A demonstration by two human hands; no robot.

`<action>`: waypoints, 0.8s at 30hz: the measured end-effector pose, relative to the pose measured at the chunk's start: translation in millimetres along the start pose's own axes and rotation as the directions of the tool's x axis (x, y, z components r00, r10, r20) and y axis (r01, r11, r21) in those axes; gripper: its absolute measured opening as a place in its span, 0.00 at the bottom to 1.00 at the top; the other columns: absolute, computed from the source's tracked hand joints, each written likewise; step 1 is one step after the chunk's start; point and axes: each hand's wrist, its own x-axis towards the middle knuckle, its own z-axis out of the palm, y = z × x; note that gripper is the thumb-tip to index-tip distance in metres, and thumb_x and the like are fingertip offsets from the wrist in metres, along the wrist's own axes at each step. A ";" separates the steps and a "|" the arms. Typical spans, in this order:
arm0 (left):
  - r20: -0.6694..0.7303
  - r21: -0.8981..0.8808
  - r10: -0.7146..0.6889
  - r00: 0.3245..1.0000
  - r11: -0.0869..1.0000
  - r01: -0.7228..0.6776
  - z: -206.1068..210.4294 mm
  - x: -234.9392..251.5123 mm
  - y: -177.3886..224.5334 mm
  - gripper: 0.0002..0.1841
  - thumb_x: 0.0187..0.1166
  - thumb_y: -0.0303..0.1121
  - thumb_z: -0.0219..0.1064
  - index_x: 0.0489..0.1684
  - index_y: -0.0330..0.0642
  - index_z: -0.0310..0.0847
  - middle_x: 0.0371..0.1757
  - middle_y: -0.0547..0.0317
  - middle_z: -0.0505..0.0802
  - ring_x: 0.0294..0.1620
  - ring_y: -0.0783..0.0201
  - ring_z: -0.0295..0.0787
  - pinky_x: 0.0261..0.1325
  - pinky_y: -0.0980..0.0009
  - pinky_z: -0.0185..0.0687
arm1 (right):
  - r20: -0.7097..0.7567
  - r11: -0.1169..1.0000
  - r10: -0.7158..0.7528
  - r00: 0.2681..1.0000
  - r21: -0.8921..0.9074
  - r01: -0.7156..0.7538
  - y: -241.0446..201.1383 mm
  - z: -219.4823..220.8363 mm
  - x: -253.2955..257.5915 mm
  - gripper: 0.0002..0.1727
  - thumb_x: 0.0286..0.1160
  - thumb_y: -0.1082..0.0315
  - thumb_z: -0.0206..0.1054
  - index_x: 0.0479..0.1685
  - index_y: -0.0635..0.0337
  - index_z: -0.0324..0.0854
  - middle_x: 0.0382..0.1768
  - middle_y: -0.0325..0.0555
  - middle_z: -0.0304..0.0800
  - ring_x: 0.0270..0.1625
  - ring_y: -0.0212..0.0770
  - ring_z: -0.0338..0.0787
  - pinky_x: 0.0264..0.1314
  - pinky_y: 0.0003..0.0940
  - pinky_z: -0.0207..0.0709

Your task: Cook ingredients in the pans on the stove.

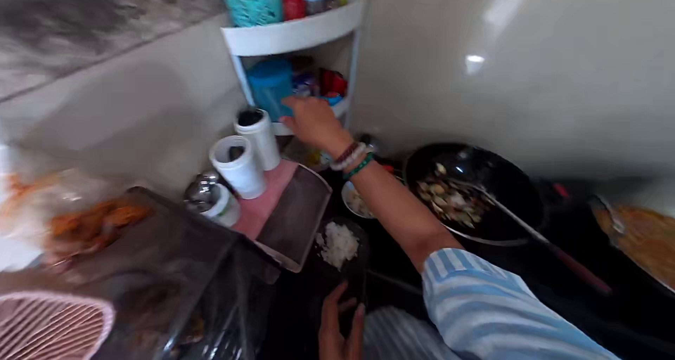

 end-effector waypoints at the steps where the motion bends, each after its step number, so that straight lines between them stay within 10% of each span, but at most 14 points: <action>1: 0.010 0.004 -0.001 1.000 1.000 0.001 1.6 0.6 -1.1 0.27 0.83 0.34 0.69 0.80 0.33 0.71 0.76 0.44 0.83 0.65 0.58 0.90 0.67 0.59 0.89 | 0.005 0.999 0.006 1.000 0.035 -0.006 -7.3 -15.9 -41.5 0.23 0.84 0.54 0.66 0.72 0.54 0.83 0.55 0.59 0.92 0.58 0.62 0.91 0.59 0.64 0.83; 5: 0.026 0.017 0.029 0.999 0.999 -0.029 10.9 -0.2 -1.2 0.26 0.84 0.35 0.67 0.79 0.33 0.71 0.76 0.48 0.83 0.65 0.60 0.90 0.66 0.62 0.90 | -0.009 0.996 0.000 1.000 0.092 0.001 15.8 -79.8 -192.9 0.15 0.89 0.53 0.60 0.47 0.48 0.91 0.32 0.38 0.90 0.34 0.40 0.90 0.37 0.46 0.85; 8: 0.017 0.018 0.031 0.999 0.999 -0.031 18.8 1.8 -1.9 0.25 0.86 0.36 0.65 0.79 0.32 0.71 0.75 0.47 0.84 0.62 0.59 0.92 0.64 0.60 0.92 | -0.066 0.969 0.225 0.972 -0.092 -0.231 80.6 -123.8 -284.9 0.19 0.90 0.50 0.57 0.43 0.51 0.89 0.25 0.42 0.88 0.27 0.45 0.89 0.29 0.52 0.83; 13: -0.019 0.003 0.043 0.999 0.999 -0.043 41.9 34.3 -3.4 0.24 0.90 0.40 0.56 0.78 0.31 0.71 0.72 0.45 0.86 0.60 0.57 0.92 0.61 0.59 0.92 | -0.042 0.651 0.725 0.688 -0.284 -0.704 179.4 -151.7 -414.3 0.25 0.80 0.57 0.71 0.64 0.69 0.80 0.57 0.77 0.84 0.62 0.81 0.83 0.60 0.81 0.72; 16: -0.048 -0.024 -0.016 0.999 1.000 0.015 62.1 76.4 6.7 0.25 0.93 0.40 0.50 0.79 0.30 0.70 0.73 0.42 0.84 0.59 0.56 0.92 0.62 0.58 0.90 | 0.059 0.531 0.842 0.536 -0.268 -0.804 210.5 -138.1 -450.5 0.31 0.81 0.64 0.70 0.81 0.64 0.66 0.67 0.78 0.79 0.63 0.82 0.83 0.58 0.81 0.75; 19: -0.072 -0.058 -0.100 0.992 0.994 0.096 81.6 130.9 22.0 0.27 0.94 0.43 0.47 0.82 0.31 0.67 0.74 0.38 0.83 0.65 0.51 0.88 0.66 0.55 0.86 | 0.051 0.599 0.793 0.608 -0.247 -0.761 224.3 -130.2 -461.0 0.26 0.83 0.73 0.59 0.80 0.59 0.67 0.62 0.69 0.86 0.57 0.73 0.90 0.53 0.73 0.81; 24: -0.126 -0.140 -0.100 0.987 0.987 0.082 103.8 233.7 26.4 0.32 0.93 0.52 0.49 0.85 0.37 0.63 0.78 0.38 0.79 0.73 0.46 0.81 0.72 0.47 0.79 | -0.077 0.737 0.606 0.792 -0.320 -0.595 220.1 -167.1 -487.2 0.23 0.88 0.60 0.61 0.80 0.45 0.77 0.52 0.64 0.90 0.42 0.70 0.92 0.37 0.70 0.81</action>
